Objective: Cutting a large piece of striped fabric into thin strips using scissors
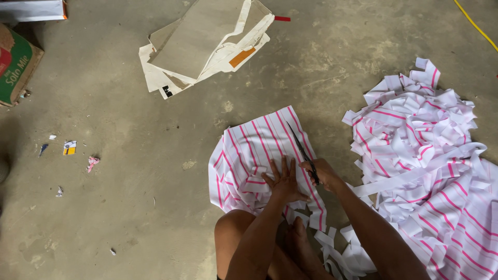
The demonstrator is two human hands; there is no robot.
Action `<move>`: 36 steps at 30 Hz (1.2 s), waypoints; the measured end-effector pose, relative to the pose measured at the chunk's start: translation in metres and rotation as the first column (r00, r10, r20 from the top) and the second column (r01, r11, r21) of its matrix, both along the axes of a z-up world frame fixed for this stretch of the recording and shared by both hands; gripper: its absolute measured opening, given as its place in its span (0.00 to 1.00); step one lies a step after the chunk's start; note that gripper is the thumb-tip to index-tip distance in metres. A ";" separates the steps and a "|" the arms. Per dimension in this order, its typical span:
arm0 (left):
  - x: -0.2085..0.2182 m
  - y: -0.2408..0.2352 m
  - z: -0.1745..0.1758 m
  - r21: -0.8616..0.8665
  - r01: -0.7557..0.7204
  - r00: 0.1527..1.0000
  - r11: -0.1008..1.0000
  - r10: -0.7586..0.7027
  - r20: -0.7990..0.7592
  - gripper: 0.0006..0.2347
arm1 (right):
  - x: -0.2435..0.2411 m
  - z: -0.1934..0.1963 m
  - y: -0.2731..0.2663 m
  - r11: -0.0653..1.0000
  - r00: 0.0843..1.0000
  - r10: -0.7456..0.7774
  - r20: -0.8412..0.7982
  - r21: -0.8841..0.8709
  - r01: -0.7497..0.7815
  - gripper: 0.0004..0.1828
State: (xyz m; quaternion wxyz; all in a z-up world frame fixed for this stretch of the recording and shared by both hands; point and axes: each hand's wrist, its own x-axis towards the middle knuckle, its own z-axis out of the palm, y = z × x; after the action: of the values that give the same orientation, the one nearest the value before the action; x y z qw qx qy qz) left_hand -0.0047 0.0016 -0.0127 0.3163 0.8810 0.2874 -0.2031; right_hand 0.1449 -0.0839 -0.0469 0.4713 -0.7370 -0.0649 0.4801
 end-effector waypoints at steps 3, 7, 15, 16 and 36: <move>0.001 0.000 0.000 0.001 -0.002 1.000 1.000 0.002 -0.007 0.64 | -0.004 0.007 -0.001 1.000 0.999 -0.016 0.027 0.009 0.016 0.21; 0.000 0.000 0.011 -0.002 -0.013 1.000 1.000 0.013 -0.011 0.63 | 0.003 -0.008 0.002 0.999 1.000 0.005 0.011 0.041 -0.005 0.26; -0.001 0.000 0.031 -0.037 -0.003 0.999 0.999 0.001 -0.054 0.62 | 0.015 -0.003 0.030 1.000 1.000 -0.021 0.021 0.018 0.021 0.27; 0.000 0.001 0.029 -0.036 -0.004 0.998 0.999 0.002 -0.055 0.62 | 0.013 0.002 0.032 1.000 1.000 -0.019 0.021 0.019 0.019 0.27; 0.001 0.001 0.034 -0.031 -0.011 0.999 0.999 0.010 -0.047 0.61 | 0.035 -0.010 0.053 0.988 0.998 -0.048 0.036 0.150 0.042 0.19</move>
State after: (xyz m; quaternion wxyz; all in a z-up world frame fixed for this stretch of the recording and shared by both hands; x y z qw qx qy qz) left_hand -0.0033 0.0022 0.0214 0.3244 0.8693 0.2962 -0.2266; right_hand 0.1797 -0.0309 -0.0574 0.5344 -0.7102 -0.0933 0.4487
